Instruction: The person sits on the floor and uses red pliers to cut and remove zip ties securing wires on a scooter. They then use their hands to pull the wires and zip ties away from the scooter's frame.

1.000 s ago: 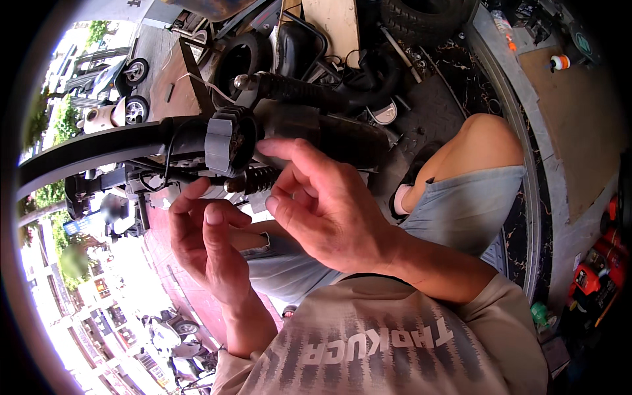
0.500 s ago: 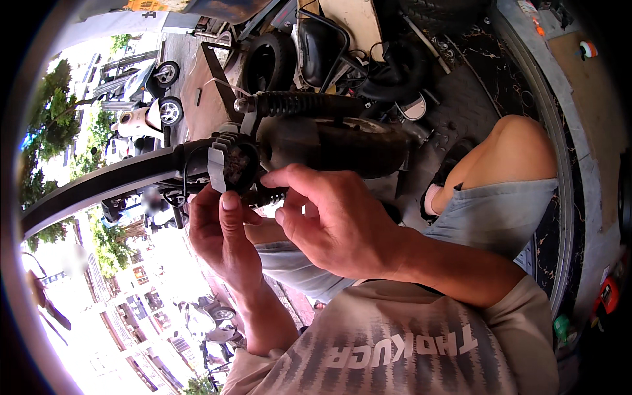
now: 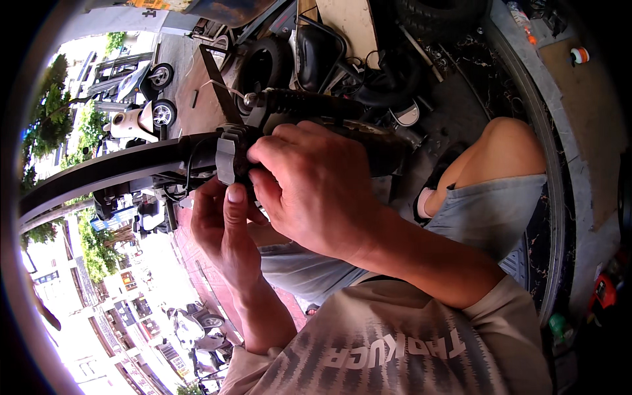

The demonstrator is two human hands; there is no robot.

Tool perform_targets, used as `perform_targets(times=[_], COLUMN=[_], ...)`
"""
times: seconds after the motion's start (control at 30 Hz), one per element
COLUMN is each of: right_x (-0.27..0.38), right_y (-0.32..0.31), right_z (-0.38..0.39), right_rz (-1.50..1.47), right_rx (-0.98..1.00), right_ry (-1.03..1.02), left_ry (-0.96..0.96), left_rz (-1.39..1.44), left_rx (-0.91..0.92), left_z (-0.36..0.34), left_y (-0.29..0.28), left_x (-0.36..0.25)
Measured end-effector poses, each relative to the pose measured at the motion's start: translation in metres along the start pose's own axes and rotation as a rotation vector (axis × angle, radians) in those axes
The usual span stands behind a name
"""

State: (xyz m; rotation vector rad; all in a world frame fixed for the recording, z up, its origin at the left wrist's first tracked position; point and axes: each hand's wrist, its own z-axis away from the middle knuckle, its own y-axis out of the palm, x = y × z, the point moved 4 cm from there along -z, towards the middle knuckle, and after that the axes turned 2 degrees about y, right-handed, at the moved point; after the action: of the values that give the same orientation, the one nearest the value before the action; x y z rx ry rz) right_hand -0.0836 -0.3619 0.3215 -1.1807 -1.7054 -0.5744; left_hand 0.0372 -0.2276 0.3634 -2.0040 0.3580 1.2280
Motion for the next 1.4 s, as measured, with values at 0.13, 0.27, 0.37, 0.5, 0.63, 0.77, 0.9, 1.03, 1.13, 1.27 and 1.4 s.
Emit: perform_targets(times=[0.13, 0.27, 0.37, 0.5, 0.63, 0.77, 0.9, 1.03, 1.13, 1.27, 1.4], right_x=[0.002, 0.003, 0.001, -0.005, -0.011, -0.012, -0.009, -0.008, -0.009, -0.013, -0.016], right_y=[0.006, 0.01, 0.013, 0.018, 0.02, 0.018, 0.013, 0.016, 0.018, 0.021, 0.025], right_z=[-0.005, -0.007, -0.008, -0.008, -0.01, -0.006, -0.003, -0.005, -0.006, -0.008, -0.006], right_rz=[0.015, 0.049, 0.045, 0.015, 0.02, 0.028, 0.044, 0.029, 0.013, 0.004, 0.006], right_rx=[-0.052, -0.065, -0.103, -0.141, -0.139, -0.105, -0.141, -0.15, -0.151, -0.17, -0.222], right_ry=[0.005, -0.003, -0.032, -0.085, -0.113, -0.085, -0.118, -0.074, -0.07, -0.113, -0.205], left_ry=[-0.008, 0.007, 0.009, -0.03, -0.032, -0.025, -0.029, -0.019, -0.041, -0.043, -0.052], left_rz=[0.021, 0.058, 0.091, 0.149, 0.147, 0.15, 0.126, 0.131, 0.127, 0.163, 0.199], left_rx=[0.015, 0.025, 0.016, -0.016, -0.006, -0.004, -0.017, 0.003, 0.003, 0.018, 0.023], left_z=[-0.001, -0.003, -0.004, -0.004, -0.005, -0.004, -0.004, -0.006, -0.007, -0.006, -0.006], left_y=[0.001, 0.0, 0.0, -0.001, -0.002, -0.001, -0.001, -0.001, -0.003, -0.003, -0.005], left_x=[0.0, 0.001, 0.004, 0.011, 0.013, 0.011, 0.009, 0.008, 0.009, 0.011, 0.012])
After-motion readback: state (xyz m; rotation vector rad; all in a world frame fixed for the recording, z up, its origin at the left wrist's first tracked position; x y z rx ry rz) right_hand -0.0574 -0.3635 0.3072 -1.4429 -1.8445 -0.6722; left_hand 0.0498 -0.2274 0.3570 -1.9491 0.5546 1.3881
